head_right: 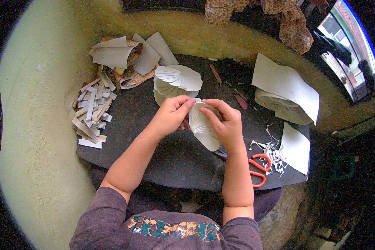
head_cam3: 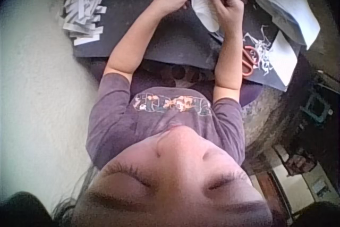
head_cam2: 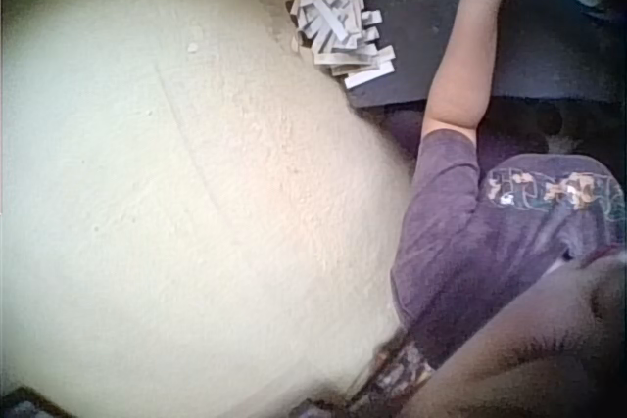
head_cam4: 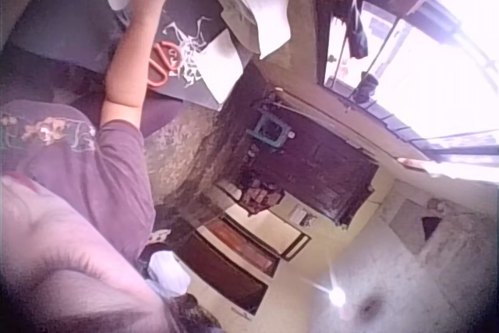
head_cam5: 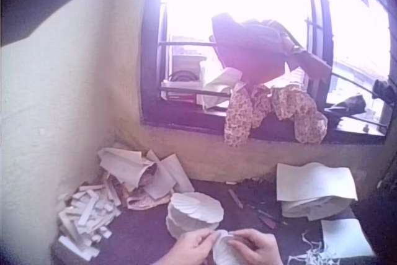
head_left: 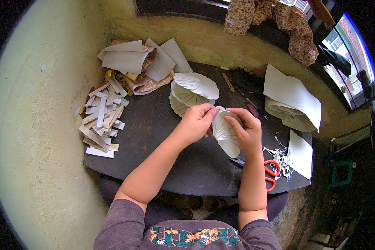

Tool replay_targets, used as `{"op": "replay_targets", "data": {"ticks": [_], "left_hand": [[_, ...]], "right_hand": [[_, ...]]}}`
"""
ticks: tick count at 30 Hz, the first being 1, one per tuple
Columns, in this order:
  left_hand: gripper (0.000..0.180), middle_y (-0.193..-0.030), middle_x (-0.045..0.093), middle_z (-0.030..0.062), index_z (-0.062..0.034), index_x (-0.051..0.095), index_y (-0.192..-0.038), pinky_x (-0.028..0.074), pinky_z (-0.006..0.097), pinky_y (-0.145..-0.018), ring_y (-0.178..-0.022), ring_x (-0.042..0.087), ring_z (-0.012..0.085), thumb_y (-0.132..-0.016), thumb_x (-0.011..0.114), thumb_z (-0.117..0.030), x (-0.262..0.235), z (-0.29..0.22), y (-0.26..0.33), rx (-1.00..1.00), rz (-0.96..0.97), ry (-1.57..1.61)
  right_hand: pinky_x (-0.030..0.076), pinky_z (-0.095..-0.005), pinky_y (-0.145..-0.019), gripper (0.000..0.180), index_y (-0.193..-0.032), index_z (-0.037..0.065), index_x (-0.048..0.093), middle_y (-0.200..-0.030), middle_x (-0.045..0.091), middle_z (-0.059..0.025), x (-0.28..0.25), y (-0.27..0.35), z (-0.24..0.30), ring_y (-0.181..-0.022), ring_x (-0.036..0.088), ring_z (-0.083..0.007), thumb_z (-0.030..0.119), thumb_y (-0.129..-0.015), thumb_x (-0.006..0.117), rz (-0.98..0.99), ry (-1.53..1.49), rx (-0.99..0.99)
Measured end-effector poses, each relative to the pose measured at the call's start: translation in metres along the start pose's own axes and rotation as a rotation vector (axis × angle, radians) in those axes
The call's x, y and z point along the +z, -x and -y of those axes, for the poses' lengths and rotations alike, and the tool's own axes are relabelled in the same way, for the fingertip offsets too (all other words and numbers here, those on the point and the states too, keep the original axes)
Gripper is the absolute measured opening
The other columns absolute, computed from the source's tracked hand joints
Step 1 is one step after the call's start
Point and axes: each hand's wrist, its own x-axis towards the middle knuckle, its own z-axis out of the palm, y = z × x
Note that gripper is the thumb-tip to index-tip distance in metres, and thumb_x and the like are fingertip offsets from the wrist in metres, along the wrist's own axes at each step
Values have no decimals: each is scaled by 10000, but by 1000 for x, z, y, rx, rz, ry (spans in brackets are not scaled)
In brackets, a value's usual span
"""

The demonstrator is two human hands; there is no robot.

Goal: The person folds and stacks white paper pieces into fan-like shapes, then cleans up paper scraps. They use a pen and a small purple object to draw curved lines on a sheet of white paper.

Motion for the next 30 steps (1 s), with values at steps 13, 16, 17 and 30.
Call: {"op": "replay_targets", "data": {"ticks": [13,16,17,30], "left_hand": [[335,-728,622,22,-52,600,-1004,444,208,-442,-553,590,82,-992,414,-330,-2,-4,0,-26,77,101],[332,-727,622,19,-53,600,-1003,446,207,-444,-553,591,83,-991,417,-330,-2,-5,1,-13,90,103],[331,-727,622,18,-54,600,-1001,446,207,-445,-553,591,83,-991,418,-330,-2,-6,2,-6,95,103],[250,-778,630,9,-33,603,-997,476,219,-574,-662,592,76,-913,592,-268,1,-9,6,26,182,119]], "right_hand": [[491,-287,-691,186,-893,-6,644,-846,636,-111,0,-4,5,-770,627,-203,60,-743,731,-65,138,-188],[486,-294,-693,188,-885,-6,644,-851,622,-115,0,-4,4,-776,619,-220,59,-733,734,-69,135,-173],[487,-293,-693,191,-887,-5,645,-853,622,-114,0,-4,3,-777,620,-219,61,-732,735,-67,134,-164],[457,-228,-636,198,-971,-6,626,-833,636,-30,-9,-1,7,-726,570,-83,131,-838,678,-5,-259,282]]}}
